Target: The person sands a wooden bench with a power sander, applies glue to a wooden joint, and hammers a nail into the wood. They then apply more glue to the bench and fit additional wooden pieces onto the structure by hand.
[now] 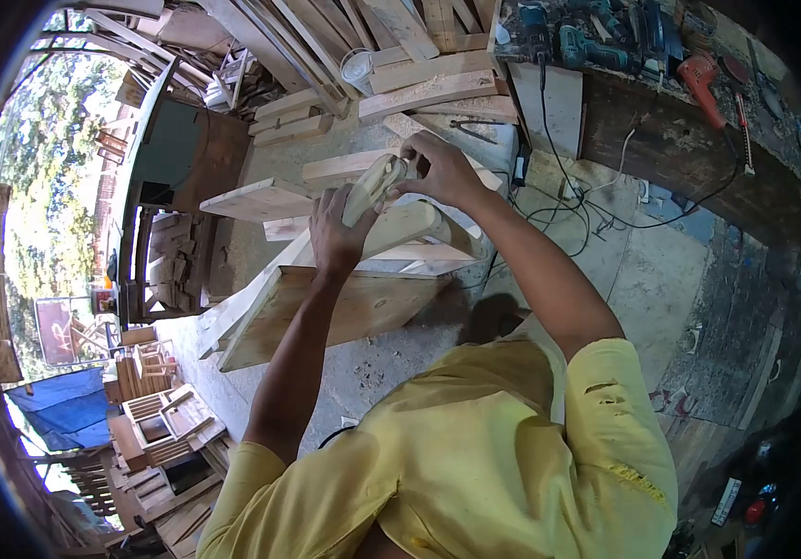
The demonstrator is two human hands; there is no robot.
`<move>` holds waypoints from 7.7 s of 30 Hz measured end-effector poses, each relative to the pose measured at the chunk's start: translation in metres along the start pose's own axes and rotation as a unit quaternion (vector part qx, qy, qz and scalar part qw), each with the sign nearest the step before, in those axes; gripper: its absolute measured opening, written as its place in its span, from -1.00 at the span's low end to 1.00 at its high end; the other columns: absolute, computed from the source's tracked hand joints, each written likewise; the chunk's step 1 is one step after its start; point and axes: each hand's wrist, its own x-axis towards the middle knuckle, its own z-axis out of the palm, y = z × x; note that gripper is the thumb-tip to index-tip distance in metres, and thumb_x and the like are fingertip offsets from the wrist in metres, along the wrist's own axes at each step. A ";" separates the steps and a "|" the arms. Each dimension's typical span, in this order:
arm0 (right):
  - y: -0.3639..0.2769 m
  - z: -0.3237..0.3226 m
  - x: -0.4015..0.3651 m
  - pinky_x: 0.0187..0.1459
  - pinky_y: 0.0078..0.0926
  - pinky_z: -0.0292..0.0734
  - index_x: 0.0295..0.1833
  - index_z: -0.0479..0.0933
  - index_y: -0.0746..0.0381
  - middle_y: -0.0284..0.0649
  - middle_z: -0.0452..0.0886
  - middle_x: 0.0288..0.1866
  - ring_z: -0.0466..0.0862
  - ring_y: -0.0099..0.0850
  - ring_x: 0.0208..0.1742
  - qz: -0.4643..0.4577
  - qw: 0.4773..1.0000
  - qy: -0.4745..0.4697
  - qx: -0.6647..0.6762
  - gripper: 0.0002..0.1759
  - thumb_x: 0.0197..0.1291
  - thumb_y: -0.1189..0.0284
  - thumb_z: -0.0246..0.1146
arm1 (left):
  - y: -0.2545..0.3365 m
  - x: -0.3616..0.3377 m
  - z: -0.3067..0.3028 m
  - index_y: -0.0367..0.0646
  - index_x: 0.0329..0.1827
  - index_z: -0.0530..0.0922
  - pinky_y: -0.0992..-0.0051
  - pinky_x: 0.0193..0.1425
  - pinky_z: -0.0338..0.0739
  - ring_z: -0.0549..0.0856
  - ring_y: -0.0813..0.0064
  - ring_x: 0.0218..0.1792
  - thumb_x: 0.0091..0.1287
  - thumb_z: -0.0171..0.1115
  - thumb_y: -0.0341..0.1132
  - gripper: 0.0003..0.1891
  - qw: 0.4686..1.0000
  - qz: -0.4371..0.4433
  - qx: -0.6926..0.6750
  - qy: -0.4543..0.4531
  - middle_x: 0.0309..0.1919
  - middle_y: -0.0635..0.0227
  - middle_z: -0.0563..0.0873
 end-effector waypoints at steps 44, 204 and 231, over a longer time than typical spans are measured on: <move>0.129 -0.454 -0.019 -0.08 -0.46 0.57 -0.17 0.72 0.28 -0.30 0.67 -0.43 0.68 -0.43 -0.29 0.099 0.924 0.343 -0.137 -0.77 0.27 0.32 0.32 | 0.017 0.014 0.004 -0.13 0.14 0.54 0.06 0.39 0.26 0.49 0.01 0.15 0.05 0.43 -0.28 -0.47 0.998 -0.046 0.033 -0.019 -0.01 0.15 0.60; 0.385 -0.204 0.290 0.07 -0.21 0.57 -0.01 0.68 0.37 0.06 0.74 -0.03 0.72 -0.05 0.00 0.089 0.939 -0.192 -0.272 -0.50 -0.01 0.28 0.57 | 0.063 0.018 0.008 -0.12 0.58 0.24 -0.05 0.67 -0.16 0.19 0.07 0.58 0.37 0.25 -0.01 -0.23 0.957 -0.205 0.181 -0.099 0.52 0.20 0.33; 0.199 -0.224 0.097 -0.21 -0.58 0.60 0.02 0.55 0.34 -0.30 0.68 -0.21 0.66 -0.57 -0.23 0.155 0.971 -0.166 0.075 -0.76 0.44 0.38 0.30 | 0.058 0.015 0.036 0.05 0.26 0.59 -0.13 0.61 -0.06 0.45 0.29 0.41 -0.01 0.51 0.25 -0.22 0.955 -0.255 0.125 0.085 0.29 0.46 0.60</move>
